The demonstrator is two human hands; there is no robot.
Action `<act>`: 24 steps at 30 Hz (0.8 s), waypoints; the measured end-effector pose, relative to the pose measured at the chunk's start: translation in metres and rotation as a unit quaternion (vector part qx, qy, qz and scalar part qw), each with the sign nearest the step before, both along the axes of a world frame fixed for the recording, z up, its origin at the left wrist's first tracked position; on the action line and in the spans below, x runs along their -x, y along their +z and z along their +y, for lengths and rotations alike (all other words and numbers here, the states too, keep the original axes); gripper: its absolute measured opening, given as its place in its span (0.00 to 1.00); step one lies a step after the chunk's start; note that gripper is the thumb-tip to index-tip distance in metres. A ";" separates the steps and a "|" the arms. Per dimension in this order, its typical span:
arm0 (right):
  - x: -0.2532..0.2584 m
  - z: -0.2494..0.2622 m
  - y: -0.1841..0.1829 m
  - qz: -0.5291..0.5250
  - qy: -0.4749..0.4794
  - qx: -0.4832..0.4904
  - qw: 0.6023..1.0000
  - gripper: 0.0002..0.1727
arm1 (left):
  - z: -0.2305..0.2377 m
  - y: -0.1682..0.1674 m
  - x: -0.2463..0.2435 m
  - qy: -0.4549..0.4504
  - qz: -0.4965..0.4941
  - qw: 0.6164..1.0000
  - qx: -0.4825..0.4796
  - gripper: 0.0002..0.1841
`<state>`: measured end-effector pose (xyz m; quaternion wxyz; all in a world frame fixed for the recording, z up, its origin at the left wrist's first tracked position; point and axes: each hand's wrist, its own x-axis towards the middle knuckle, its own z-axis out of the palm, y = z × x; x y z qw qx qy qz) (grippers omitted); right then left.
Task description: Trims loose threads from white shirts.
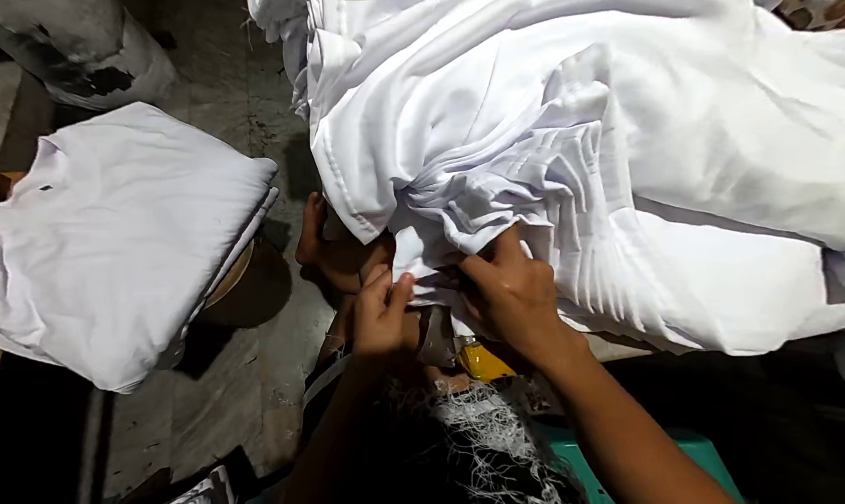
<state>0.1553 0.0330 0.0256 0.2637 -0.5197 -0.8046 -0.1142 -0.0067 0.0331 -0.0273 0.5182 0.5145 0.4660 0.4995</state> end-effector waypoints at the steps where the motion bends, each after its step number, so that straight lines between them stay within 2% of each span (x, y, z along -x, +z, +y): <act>1: -0.002 -0.001 0.002 0.017 0.011 0.006 1.000 0.07 | -0.002 -0.007 0.009 0.017 0.003 0.999 -0.040 0.15; 3: -0.004 -0.003 0.005 0.044 0.022 0.027 0.998 0.07 | -0.002 -0.014 0.024 0.076 0.023 0.993 -0.092 0.16; 5: -0.002 -0.003 0.007 0.064 0.023 0.045 0.997 0.09 | -0.004 -0.011 0.024 0.133 0.070 0.980 -0.133 0.09; 8: -0.004 -0.003 0.017 0.089 0.035 0.082 0.992 0.11 | -0.001 0.001 0.000 0.175 0.157 0.943 -0.236 0.16; 10: -0.010 -0.003 0.029 0.104 0.050 0.107 0.988 0.11 | 0.010 0.005 -0.016 0.196 0.153 0.932 -0.262 0.10; 11: -0.012 -0.003 0.036 0.111 0.045 0.108 0.987 0.11 | 0.016 0.007 -0.021 0.187 0.106 0.945 -0.249 0.09; 13: -0.009 0.000 0.041 0.121 0.003 0.069 0.990 0.09 | 0.023 0.016 -0.029 0.112 -0.107 0.972 -0.174 0.11; 14: -0.005 0.003 0.040 0.116 -0.035 0.038 0.992 0.07 | 0.024 0.023 -0.030 0.044 -0.252 0.962 -0.097 0.13; 15: -0.001 0.008 0.035 0.105 -0.073 0.007 0.992 0.06 | 0.025 0.028 -0.030 -0.016 -0.373 0.928 -0.022 0.14; 16: 0.003 0.015 0.027 0.089 -0.108 -0.023 0.990 0.08 | 0.026 0.029 -0.029 -0.055 -0.445 0.893 0.027 0.15; 18: 0.007 0.025 0.017 0.052 -0.147 -0.060 0.986 0.10 | 0.029 0.028 -0.029 -0.084 -0.516 0.849 0.078 0.17; 20: 0.007 0.023 0.018 0.054 -0.139 -0.039 0.988 0.15 | 0.027 0.026 -0.027 -0.105 -0.539 0.833 0.065 0.17; 22: 0.008 0.014 0.023 0.084 -0.109 0.008 0.990 0.18 | 0.024 0.025 -0.024 -0.111 -0.516 0.849 0.014 0.19; 24: 0.009 0.004 0.026 0.123 -0.067 0.052 0.989 0.17 | 0.021 0.030 -0.025 -0.041 -0.447 0.894 -0.012 0.16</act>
